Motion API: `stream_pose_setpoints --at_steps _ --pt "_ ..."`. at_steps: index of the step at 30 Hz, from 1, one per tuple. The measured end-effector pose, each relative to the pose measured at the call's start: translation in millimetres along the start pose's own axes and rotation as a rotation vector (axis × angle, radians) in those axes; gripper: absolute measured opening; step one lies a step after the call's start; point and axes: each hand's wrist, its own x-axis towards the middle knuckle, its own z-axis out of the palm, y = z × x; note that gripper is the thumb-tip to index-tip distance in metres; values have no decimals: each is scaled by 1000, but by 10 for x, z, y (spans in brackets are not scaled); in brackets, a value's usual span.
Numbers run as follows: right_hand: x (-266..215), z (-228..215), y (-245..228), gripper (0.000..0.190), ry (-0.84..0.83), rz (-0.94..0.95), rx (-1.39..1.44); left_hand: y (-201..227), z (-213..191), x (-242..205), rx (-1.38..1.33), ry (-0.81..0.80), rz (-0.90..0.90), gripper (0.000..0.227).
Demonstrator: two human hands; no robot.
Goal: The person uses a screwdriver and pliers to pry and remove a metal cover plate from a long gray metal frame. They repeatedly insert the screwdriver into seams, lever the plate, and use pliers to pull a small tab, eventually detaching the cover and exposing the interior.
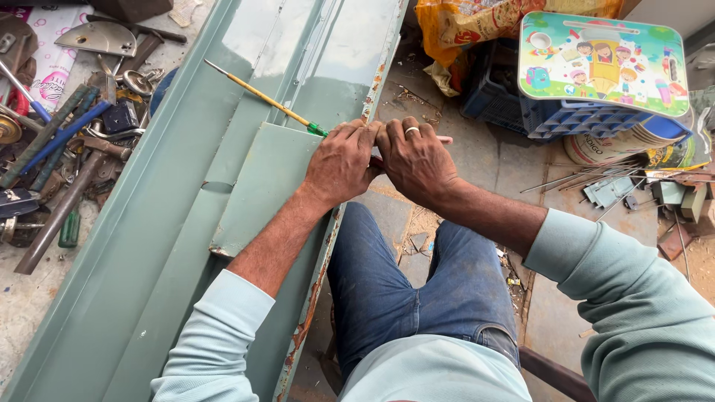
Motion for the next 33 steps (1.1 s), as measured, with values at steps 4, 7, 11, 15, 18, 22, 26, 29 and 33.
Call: stream_pose_setpoints --at_steps 4,7,11,15,18,22,26,29,33 --pt "15 -215 74 58 -93 7 148 12 4 5 24 -1 16 65" --pt "-11 -427 252 87 -341 76 380 4 14 8 22 -17 18 60" --pt "-67 -627 557 91 -507 97 447 14 -22 4 47 -2 20 56" --pt "-150 -538 555 82 -354 44 467 65 -72 25 18 -57 -20 54" --pt "-210 -375 533 72 -337 39 419 130 -127 57 91 -29 -35 58" --pt "-348 -159 484 44 -60 -89 194 545 -88 -27 62 203 -123 66" --pt "-454 -4 466 41 132 -149 54 1168 155 -207 -692 252 -600 51" --pt "-467 24 458 37 180 -156 23 1277 376 -171 -1079 241 -940 63" --pt "-479 -1 454 35 239 -170 -12 1069 719 69 -1486 427 -1174 75"
